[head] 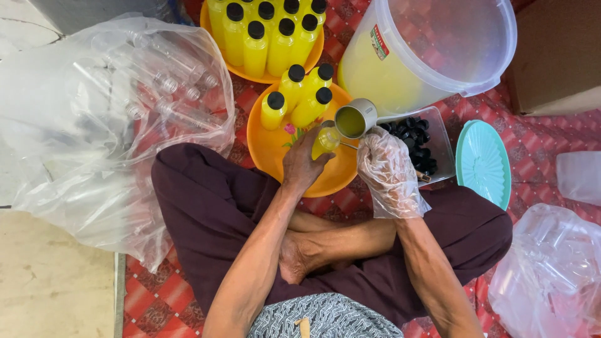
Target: The person uses a small metal measuring cup to fill a plastic bottle with yellow liquid from a large plastic bucket, then places a black cap on the bottle. They repeat this process with another bottle while sitting on the floor.
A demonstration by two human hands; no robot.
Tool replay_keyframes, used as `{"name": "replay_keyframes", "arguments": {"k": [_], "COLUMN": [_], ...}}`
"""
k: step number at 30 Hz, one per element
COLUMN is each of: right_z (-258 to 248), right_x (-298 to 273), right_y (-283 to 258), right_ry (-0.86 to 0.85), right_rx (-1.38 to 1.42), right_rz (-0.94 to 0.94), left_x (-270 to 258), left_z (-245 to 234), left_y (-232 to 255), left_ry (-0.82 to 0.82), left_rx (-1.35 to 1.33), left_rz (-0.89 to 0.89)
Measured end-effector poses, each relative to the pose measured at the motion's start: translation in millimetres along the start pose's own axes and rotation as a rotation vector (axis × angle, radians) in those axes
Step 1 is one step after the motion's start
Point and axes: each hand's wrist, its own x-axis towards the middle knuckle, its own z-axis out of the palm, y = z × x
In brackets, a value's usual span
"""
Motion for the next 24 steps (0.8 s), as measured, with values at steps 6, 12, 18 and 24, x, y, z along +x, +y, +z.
{"name": "replay_keyframes", "arguments": {"k": [6, 12, 18, 24], "right_z": [1, -1, -1, -3], "right_x": [1, 0, 1, -1], "right_y": [-3, -5, -7, -9], "right_ry": [0.003, 0.005, 0.007, 0.009], "right_rx": [0.003, 0.006, 0.008, 0.009], "right_rz": [-0.003, -0.006, -0.008, -0.012], "left_x": [0, -1, -1, -2], "left_z": [0, -3, -4, -6], "left_y": [-1, 4, 5, 7], "left_ry": [-0.016, -0.009, -0.003, -0.001], "left_rx": [-0.009, -0.009, -0.026, -0.03], "left_rz": [-0.006, 0.007, 0.014, 0.001]}}
